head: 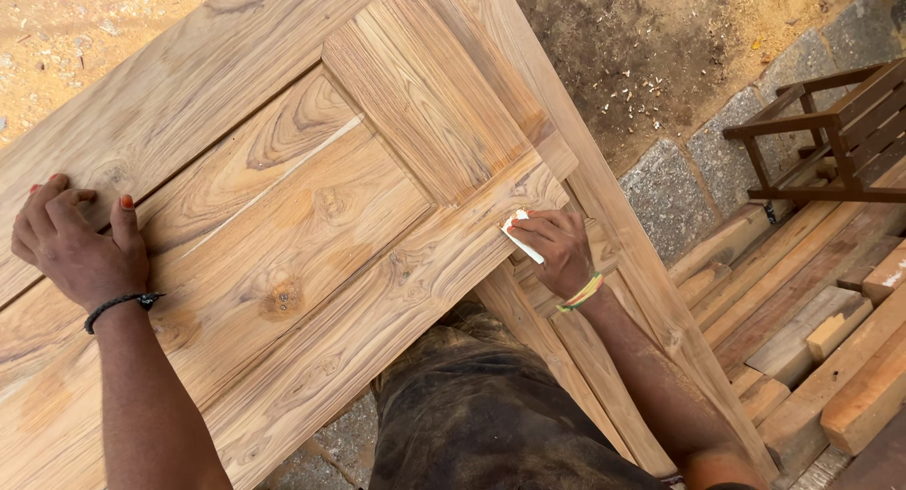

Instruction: The person applies wood filler to a wooden door using a small putty knife. They scoop filler from a small wooden board and spread it into the grooves and imperfections on the door surface.

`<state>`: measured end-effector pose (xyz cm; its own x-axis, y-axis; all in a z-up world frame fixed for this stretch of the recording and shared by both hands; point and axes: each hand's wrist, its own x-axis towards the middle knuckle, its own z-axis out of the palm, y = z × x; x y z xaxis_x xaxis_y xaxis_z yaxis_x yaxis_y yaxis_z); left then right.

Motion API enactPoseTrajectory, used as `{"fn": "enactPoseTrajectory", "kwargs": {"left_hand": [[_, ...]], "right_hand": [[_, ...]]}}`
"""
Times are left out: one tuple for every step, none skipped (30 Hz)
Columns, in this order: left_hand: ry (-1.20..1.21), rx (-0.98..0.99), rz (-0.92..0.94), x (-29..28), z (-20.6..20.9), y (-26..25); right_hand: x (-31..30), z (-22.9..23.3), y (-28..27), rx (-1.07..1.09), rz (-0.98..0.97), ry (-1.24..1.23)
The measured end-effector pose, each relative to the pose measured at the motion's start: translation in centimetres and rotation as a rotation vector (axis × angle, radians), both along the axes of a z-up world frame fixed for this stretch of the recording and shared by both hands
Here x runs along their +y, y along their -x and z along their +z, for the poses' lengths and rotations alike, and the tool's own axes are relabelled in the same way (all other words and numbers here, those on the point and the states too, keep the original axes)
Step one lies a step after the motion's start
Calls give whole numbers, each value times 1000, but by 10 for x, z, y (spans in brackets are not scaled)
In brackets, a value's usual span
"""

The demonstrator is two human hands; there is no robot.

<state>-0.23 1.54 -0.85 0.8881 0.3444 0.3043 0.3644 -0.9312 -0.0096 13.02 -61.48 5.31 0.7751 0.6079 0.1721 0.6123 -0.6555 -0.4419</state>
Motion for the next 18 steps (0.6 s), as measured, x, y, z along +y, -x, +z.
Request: {"fn": "enactPoseTrajectory", "kwargs": {"left_hand": [[-4,-4,1,1,-2,-1],[-9,-7,1,2,-4,-3],[-12,-1,-2,3,-4,-2],[-9,-2,0,4,-3,-2],[-3,3,1,2,-3,1],[9,1,7,1,-3,0],[24,-1,14,-1,-2,3],[40,-3,21,-4,0,4],[60,-4,12,-6,4,3],[65,-9,1,-5,6,-5],[74,-6,1,-6,7,-3],[68,-7,-3,-6,6,-5],[72,-6,0,-5,8,-3],[76,-5,3,-5,10,0],[93,-10,0,-6,10,-3],[90,-14,12,-5,13,-1],[101,-5,0,-8,13,-3],[92,5,3,-9,16,0]], "right_hand": [[-5,9,-4,16,14,14],[-7,16,-8,33,27,28],[-7,20,-11,6,-5,12],[-6,22,-17,-20,-38,-4],[-7,21,-20,-42,-70,-16],[-5,16,-21,-77,-83,-20],[3,5,-25,-118,-93,-28],[11,-5,-25,-160,-102,-37],[21,-17,-21,-188,-73,-42],[33,-28,-13,-216,-43,-46],[39,-36,-3,-235,-3,-49],[40,-41,11,-224,-48,-41],[43,-42,27,-210,-86,-36],[45,-41,39,-196,-123,-32],[45,-40,44,-167,-115,-24],[43,-36,47,-139,-108,-17],[37,-29,57,-99,-123,7],[30,-21,63,-22,-135,57]]}}
